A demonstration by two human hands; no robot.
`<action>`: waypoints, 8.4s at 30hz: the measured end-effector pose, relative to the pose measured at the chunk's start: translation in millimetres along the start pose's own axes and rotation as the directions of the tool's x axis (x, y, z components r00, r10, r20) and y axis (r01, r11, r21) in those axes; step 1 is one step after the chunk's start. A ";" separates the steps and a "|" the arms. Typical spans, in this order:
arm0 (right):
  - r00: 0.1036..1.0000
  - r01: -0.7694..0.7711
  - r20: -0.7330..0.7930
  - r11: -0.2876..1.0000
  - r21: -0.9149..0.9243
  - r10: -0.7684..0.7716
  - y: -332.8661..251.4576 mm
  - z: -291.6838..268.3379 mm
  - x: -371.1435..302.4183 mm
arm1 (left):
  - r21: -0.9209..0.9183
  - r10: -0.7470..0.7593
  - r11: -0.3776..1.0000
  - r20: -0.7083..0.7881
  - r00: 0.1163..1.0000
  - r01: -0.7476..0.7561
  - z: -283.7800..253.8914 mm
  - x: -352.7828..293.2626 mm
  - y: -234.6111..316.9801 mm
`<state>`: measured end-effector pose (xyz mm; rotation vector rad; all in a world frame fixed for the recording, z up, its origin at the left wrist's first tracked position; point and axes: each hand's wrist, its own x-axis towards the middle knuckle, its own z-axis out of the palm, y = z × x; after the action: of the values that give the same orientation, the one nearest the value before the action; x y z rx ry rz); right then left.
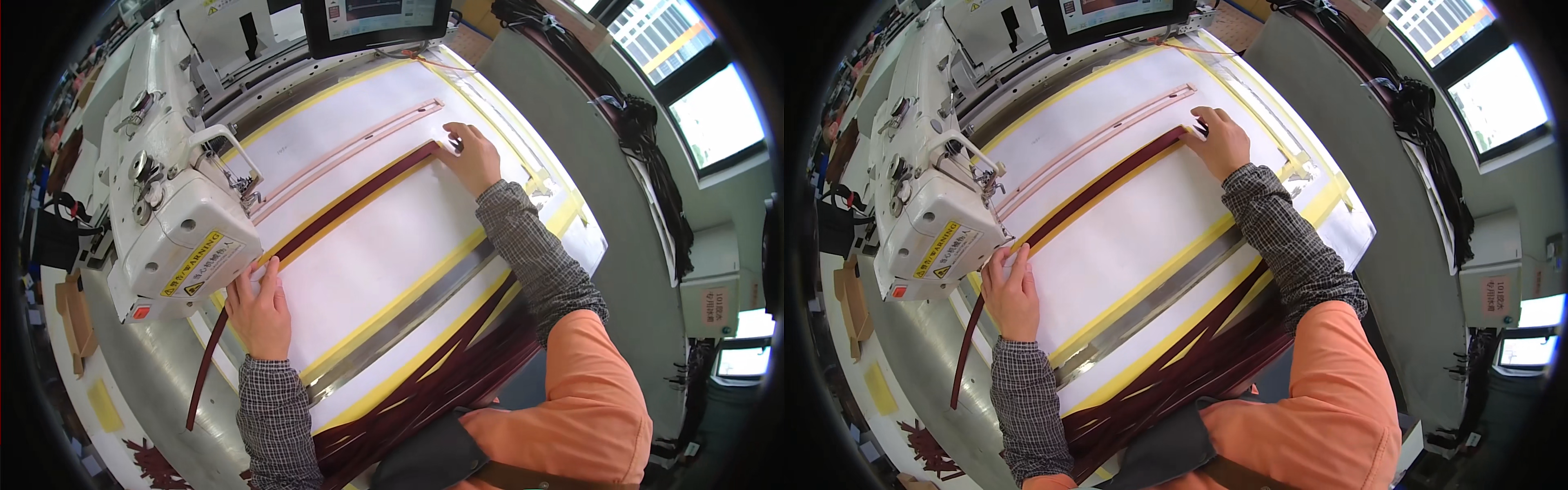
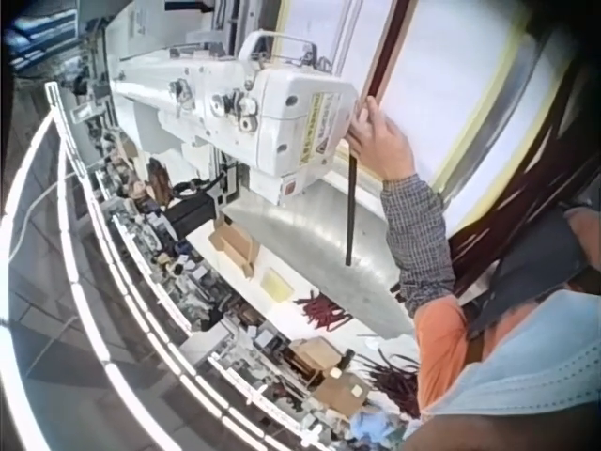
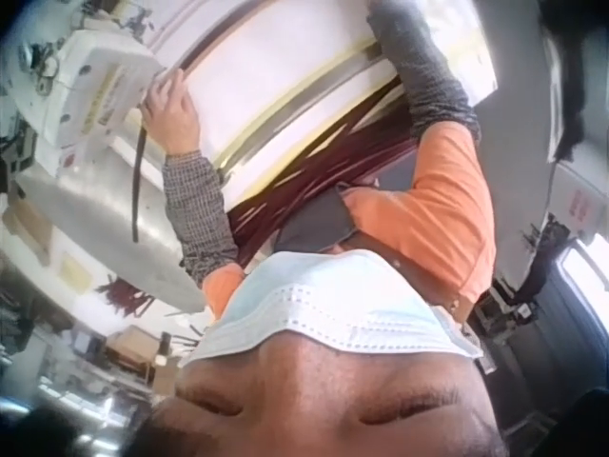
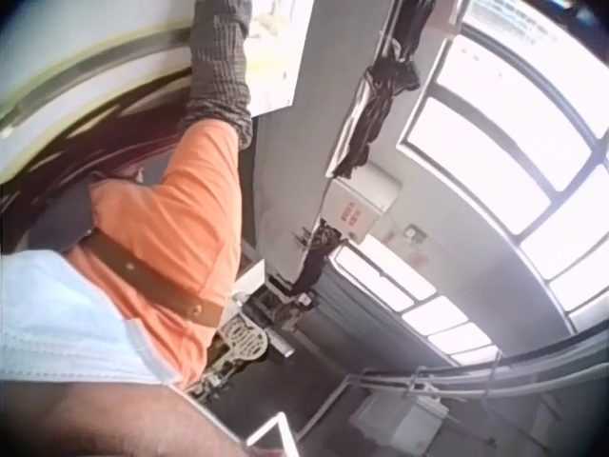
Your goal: Placing leather strips into a template for processing by an automated sewing machine.
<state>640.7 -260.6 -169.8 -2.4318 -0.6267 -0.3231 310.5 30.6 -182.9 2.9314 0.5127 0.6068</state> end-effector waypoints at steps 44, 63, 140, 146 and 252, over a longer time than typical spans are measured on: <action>0.869 0.495 0.209 0.796 -0.349 -0.448 -60.5 30.4 -53.8 | -0.032 0.015 0.999 -0.040 0.999 -0.016 2.0 4.2 0.3; 0.837 0.547 0.090 0.823 -0.157 -0.539 -113.1 50.0 -78.1 | -0.034 0.009 0.999 -0.051 0.999 -0.011 0.5 -0.7 1.5; 0.895 0.446 0.152 0.849 -0.285 -0.419 -160.8 62.6 -96.3 | 0.033 -0.050 0.998 -0.162 0.986 0.056 4.5 -6.2 1.1; 0.836 0.539 0.186 0.835 -0.109 -0.516 -201.6 79.3 -116.8 | 0.056 -0.051 0.997 -0.137 0.989 0.059 6.0 -7.2 -0.8; 0.756 0.642 0.133 0.766 0.041 -0.641 -158.0 53.2 -91.9 | 0.090 -0.058 0.993 -0.172 0.983 0.074 5.6 12.4 47.1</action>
<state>486.2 -149.4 -167.5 -2.1774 -1.5354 -0.4260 337.7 -9.4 -175.6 2.9531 0.6717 0.8502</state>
